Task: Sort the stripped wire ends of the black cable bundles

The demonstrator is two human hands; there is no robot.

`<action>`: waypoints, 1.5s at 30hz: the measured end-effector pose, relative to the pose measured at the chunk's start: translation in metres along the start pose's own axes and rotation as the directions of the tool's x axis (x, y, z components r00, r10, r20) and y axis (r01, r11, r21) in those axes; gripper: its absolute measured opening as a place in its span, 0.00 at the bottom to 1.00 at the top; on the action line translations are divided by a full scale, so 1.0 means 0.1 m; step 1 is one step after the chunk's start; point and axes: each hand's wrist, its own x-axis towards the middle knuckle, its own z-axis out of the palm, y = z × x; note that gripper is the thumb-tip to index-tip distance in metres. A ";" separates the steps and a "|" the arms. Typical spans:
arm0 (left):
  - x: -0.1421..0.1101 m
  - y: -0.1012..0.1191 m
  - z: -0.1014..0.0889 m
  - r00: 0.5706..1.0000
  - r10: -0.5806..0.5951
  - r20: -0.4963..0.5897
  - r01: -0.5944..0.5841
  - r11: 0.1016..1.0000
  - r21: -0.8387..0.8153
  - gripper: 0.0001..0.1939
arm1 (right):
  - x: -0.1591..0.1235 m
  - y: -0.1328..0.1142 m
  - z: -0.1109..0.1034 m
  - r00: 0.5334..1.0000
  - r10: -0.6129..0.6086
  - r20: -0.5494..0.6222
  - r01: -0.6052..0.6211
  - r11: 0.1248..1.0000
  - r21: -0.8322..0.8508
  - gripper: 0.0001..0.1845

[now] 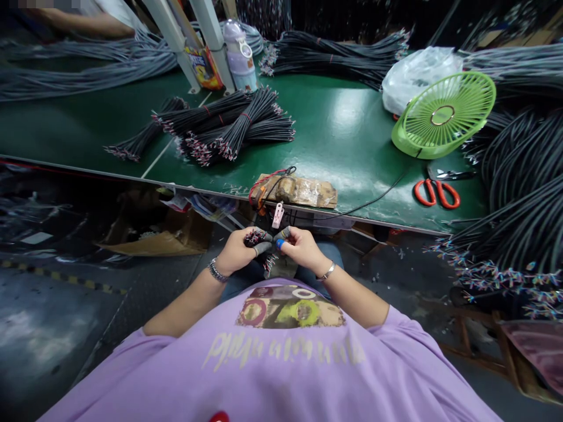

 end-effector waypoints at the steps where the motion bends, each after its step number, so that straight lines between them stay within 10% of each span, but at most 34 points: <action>1: 0.00 0.00 -0.01 0.999 0.045 0.023 -0.047 0.996 0.080 0.08 | 0.01 -0.01 -0.03 0.999 0.010 0.039 -0.009 0.999 -0.046 0.03; 8: 0.02 0.01 -0.05 0.955 0.058 0.292 -0.078 0.995 0.055 0.07 | 0.10 -0.11 -0.14 0.929 0.237 0.284 -0.212 0.970 -0.114 0.03; 14: 0.00 0.02 -0.05 0.978 0.018 0.205 0.018 0.985 -0.170 0.11 | 0.09 0.00 -0.07 0.925 0.317 0.208 -0.377 0.823 0.425 0.12; 20: -0.02 0.08 -0.05 0.995 -0.006 0.099 0.026 0.979 -0.202 0.09 | 0.01 0.03 -0.09 0.904 0.299 0.305 -0.424 0.714 0.557 0.18; 37: -0.03 0.12 -0.07 0.997 -0.027 0.075 0.044 0.973 -0.227 0.09 | -0.02 0.02 -0.03 0.922 0.266 0.281 -0.382 0.748 0.543 0.18; 45: -0.01 0.06 -0.12 0.974 -0.028 0.225 0.079 0.972 -0.219 0.10 | 0.02 -0.02 -0.09 0.898 0.271 0.345 -0.396 0.841 0.369 0.16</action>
